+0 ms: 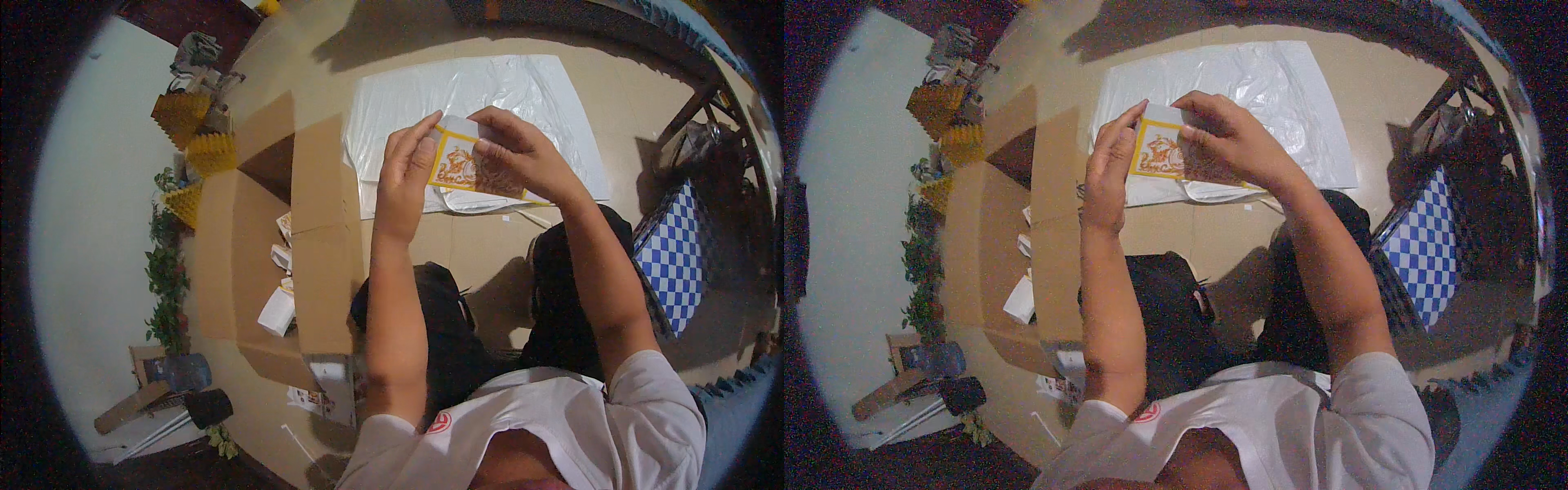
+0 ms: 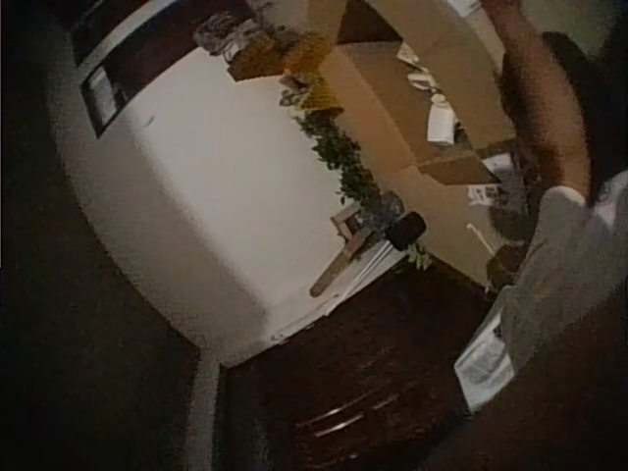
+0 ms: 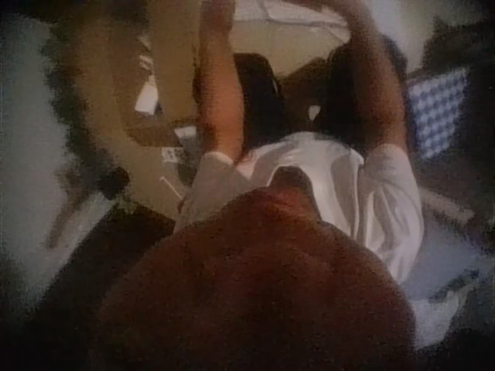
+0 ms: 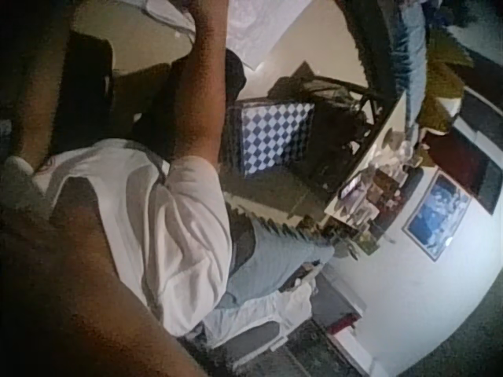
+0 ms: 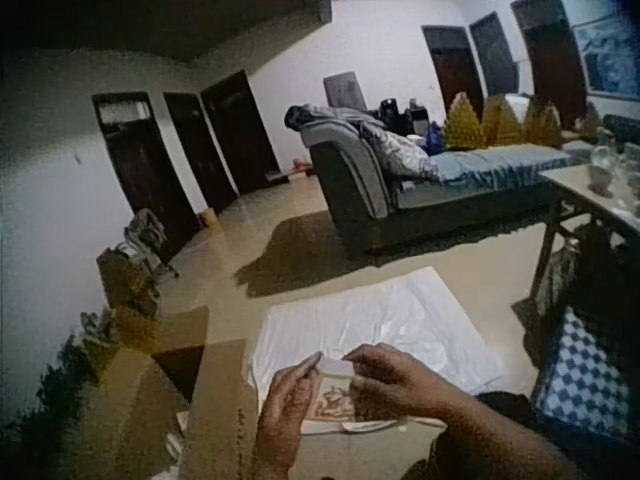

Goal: The person assembles small paper boxes by folding flat printed sheets and securing the edges with adhesive tape. They repeatedly fold the paper, apply tape to the seams, and place the finished boxes into a cardboard box.

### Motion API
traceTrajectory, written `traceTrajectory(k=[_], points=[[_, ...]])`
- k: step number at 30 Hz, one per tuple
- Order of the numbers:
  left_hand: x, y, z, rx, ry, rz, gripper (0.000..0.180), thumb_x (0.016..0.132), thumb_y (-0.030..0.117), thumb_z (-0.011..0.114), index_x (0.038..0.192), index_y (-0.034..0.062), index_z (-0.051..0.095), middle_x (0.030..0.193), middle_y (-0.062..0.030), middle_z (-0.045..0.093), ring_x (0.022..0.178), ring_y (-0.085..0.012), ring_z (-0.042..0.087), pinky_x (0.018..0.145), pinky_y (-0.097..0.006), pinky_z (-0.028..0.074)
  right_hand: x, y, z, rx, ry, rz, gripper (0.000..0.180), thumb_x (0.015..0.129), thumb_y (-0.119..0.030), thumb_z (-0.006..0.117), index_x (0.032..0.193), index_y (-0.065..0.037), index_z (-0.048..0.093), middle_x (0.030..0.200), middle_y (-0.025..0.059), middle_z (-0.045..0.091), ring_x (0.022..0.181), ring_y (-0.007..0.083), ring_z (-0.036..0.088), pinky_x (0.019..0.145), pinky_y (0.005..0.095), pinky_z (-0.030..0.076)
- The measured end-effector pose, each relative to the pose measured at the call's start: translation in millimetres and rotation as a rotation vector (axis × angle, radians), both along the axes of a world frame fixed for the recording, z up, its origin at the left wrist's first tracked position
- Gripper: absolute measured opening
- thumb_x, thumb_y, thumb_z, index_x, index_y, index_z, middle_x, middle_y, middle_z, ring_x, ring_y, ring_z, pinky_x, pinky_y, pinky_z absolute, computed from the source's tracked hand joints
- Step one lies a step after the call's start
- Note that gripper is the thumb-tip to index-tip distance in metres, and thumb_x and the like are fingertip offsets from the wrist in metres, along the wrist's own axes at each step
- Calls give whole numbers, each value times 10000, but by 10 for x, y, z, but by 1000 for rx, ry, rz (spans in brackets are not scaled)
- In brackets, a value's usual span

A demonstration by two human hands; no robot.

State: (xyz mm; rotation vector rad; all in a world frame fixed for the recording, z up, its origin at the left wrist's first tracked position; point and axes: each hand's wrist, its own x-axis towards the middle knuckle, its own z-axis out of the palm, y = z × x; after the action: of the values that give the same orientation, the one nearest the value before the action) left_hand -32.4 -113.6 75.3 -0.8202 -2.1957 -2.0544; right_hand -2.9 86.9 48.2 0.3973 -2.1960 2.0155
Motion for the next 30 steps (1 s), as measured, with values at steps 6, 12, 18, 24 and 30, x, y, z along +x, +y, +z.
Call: traceTrajectory(k=[6, 12, 18, 24, 30], points=[[28, -73, -88, 145, -382, -102, 323, 893, 180, 657, 1167, 22, 595, 1092, -61, 596, 1022, -125, 533, 929, -280, 401, 55, 104, 108, 225, 62, -24, 183, 918, -112, 587, 1086, -41, 602, 1049, 67, 483, 1070, 166, 496, 949, 294, 412], [36, -67, -166, 175, -436, -104, 179, 868, 158, 685, 973, 25, 628, 907, -28, 640, 853, -96, 567, 824, -248, 427, 81, 142, 107, 482, 199, -103, 159, 859, -53, 601, 1017, -75, 599, 1007, 52, 514, 1118, 234, 427, 958, 343, 386], [58, -37, -239, 155, -562, -6, 126, 854, 221, 689, 855, 104, 641, 817, 22, 637, 762, -85, 536, 768, -250, 374, 102, 67, 175, 425, 169, -70, 154, 848, -107, 636, 999, -87, 610, 998, 47, 542, 1040, 231, 445, 932, 359, 373], [70, -21, -207, 67, -525, 23, 125, 853, 142, 667, 797, 41, 619, 797, -15, 627, 711, -79, 545, 676, -227, 420, 81, 110, 157, 546, 308, -87, 113, 829, -150, 656, 920, -86, 636, 911, 22, 566, 1013, 247, 458, 946, 372, 350], [147, 31, -142, -268, -451, -46, 154, 827, 152, 701, 804, 18, 629, 749, -1, 608, 688, -73, 514, 635, -230, 394, 107, 121, 98, 716, 350, 4, 78, 802, -99, 675, 856, -70, 628, 890, 31, 566, 1045, 266, 463, 989, 419, 301]])
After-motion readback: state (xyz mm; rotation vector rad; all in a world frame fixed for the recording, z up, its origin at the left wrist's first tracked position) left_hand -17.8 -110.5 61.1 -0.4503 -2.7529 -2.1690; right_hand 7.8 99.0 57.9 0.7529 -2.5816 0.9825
